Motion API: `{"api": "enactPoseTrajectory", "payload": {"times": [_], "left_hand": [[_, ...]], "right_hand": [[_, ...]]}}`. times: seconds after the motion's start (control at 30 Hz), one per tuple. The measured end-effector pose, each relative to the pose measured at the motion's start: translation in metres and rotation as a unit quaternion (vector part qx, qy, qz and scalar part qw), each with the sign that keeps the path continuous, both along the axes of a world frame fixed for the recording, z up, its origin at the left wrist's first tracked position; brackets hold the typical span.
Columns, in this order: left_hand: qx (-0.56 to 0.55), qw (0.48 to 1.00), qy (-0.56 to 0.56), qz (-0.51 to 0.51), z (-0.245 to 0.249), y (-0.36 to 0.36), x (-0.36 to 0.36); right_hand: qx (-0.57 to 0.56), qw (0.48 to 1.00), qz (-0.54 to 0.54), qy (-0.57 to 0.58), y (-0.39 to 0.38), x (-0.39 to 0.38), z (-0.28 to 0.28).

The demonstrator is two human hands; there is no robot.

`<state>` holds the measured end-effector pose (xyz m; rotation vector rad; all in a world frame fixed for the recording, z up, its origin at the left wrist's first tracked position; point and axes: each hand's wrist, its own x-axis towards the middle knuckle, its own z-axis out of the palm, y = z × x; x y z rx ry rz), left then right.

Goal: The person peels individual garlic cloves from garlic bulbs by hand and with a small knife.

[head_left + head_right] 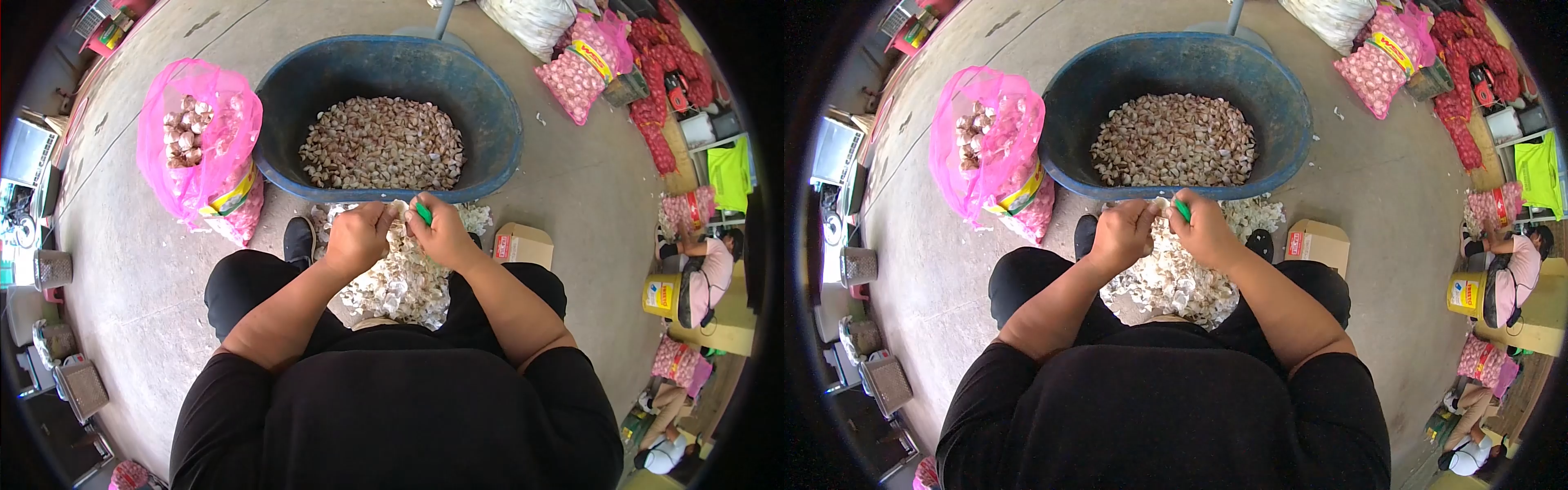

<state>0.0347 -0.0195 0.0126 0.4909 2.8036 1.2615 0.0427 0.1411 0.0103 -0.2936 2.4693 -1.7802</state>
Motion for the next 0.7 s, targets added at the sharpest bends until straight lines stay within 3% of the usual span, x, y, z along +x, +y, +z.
{"api": "enactPoseTrajectory", "payload": {"times": [0.1, 0.2, 0.3, 0.4, 0.43, 0.53, 0.57, 0.7], "left_hand": [[0.045, 0.994, -0.100, -0.027, 0.004, -0.003, -0.001], [0.260, 0.926, -0.271, -0.043, 0.001, -0.002, -0.003], [0.263, 0.929, -0.257, -0.048, 0.005, -0.003, 0.001], [0.097, 0.990, -0.097, -0.023, 0.007, -0.001, -0.001], [0.102, 0.986, -0.131, -0.023, 0.011, 0.001, 0.001], [0.078, 0.990, -0.105, -0.052, 0.008, 0.001, 0.003], [0.141, 0.976, -0.159, -0.053, 0.013, 0.002, 0.005], [0.248, 0.947, -0.200, -0.049, 0.013, 0.003, 0.011]], "right_hand": [[-0.152, 0.960, 0.046, -0.229, 0.009, -0.004, 0.020], [-0.223, 0.939, 0.089, -0.247, 0.015, -0.003, 0.028], [-0.189, 0.956, 0.056, -0.216, 0.017, -0.006, 0.019], [-0.225, 0.943, -0.003, -0.244, 0.013, -0.005, 0.026], [-0.161, 0.963, 0.001, -0.216, 0.008, -0.003, 0.026], [-0.198, 0.953, 0.040, -0.225, 0.002, 0.000, 0.019], [-0.220, 0.947, 0.044, -0.229, 0.003, 0.001, 0.018], [-0.258, 0.929, 0.037, -0.261, 0.000, 0.007, 0.027]]}}
